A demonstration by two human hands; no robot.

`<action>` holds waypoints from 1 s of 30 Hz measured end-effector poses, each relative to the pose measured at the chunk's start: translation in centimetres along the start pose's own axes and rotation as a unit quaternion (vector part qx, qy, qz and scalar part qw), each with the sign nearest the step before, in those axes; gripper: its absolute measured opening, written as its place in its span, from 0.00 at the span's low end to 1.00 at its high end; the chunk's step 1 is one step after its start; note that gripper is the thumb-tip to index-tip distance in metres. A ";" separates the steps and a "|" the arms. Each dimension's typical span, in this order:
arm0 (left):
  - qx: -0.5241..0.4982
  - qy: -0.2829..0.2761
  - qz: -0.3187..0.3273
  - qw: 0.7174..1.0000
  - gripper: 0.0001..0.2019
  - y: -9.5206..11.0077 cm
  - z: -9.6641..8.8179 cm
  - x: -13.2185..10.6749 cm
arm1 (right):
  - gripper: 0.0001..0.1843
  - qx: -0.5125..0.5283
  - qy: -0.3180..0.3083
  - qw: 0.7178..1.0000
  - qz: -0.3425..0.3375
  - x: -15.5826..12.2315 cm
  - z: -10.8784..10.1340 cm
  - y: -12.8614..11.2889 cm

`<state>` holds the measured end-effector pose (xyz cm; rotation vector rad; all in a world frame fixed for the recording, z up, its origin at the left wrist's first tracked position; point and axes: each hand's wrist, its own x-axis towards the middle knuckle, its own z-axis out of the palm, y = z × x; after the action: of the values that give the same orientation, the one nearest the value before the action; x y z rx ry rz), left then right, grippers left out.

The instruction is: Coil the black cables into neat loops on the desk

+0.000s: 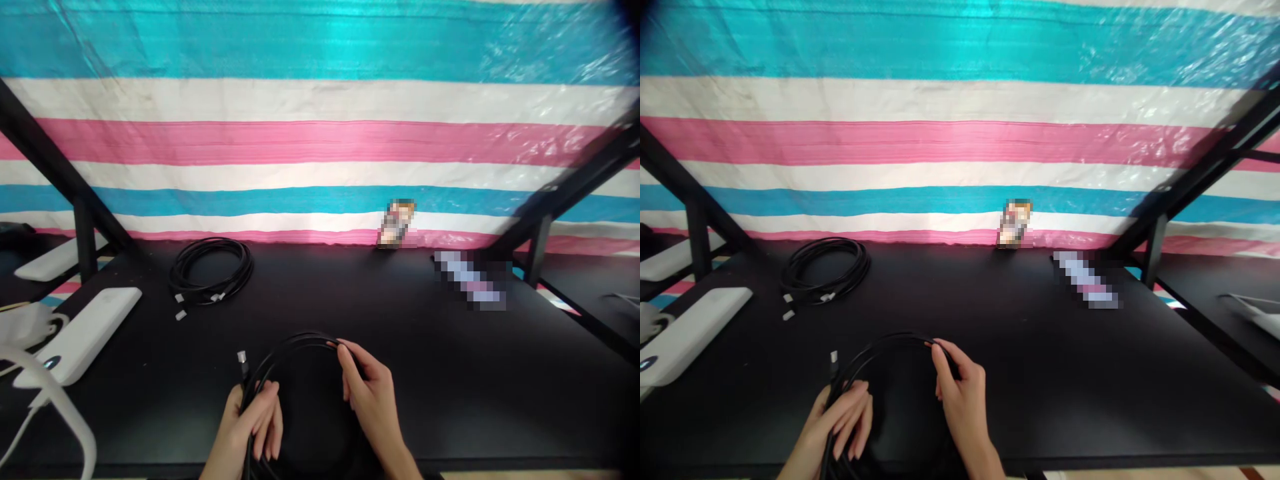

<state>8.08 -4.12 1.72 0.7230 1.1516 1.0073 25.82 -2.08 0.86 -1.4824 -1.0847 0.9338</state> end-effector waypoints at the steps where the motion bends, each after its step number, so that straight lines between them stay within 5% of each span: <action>1: 0.000 0.022 0.000 1.000 0.23 0.0 -0.1 -0.1 | 0.24 -0.006 -0.002 1.000 -0.007 0.0 0.0 0.0; 5: -0.010 0.108 -0.015 0.994 0.17 0.2 0.1 -0.5 | 0.17 -0.043 -0.009 0.995 -0.087 -0.3 -0.1 -0.3; 12: 0.006 0.058 -0.078 0.995 0.26 1.6 0.3 -0.3 | 0.17 -0.064 -0.081 0.986 -0.134 -0.4 -0.3 -0.8; 22: 0.078 0.013 -0.053 0.996 0.27 1.7 -0.7 -0.3 | 0.14 -0.052 -0.079 0.993 -0.072 -0.3 -0.4 -0.5; 27: -0.049 -0.087 -0.062 0.993 0.26 3.2 0.2 -0.3 | 0.15 -0.058 -0.044 0.995 -0.068 -0.3 -0.3 -0.3; 30: -0.220 -0.193 -0.144 0.945 0.22 3.6 0.3 -0.2 | 0.15 -0.057 -0.034 0.995 -0.069 -0.4 -0.3 -0.4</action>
<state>7.39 -2.88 4.99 0.3556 0.6325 0.7897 25.91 -2.54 1.29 -1.4570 -1.2913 0.8416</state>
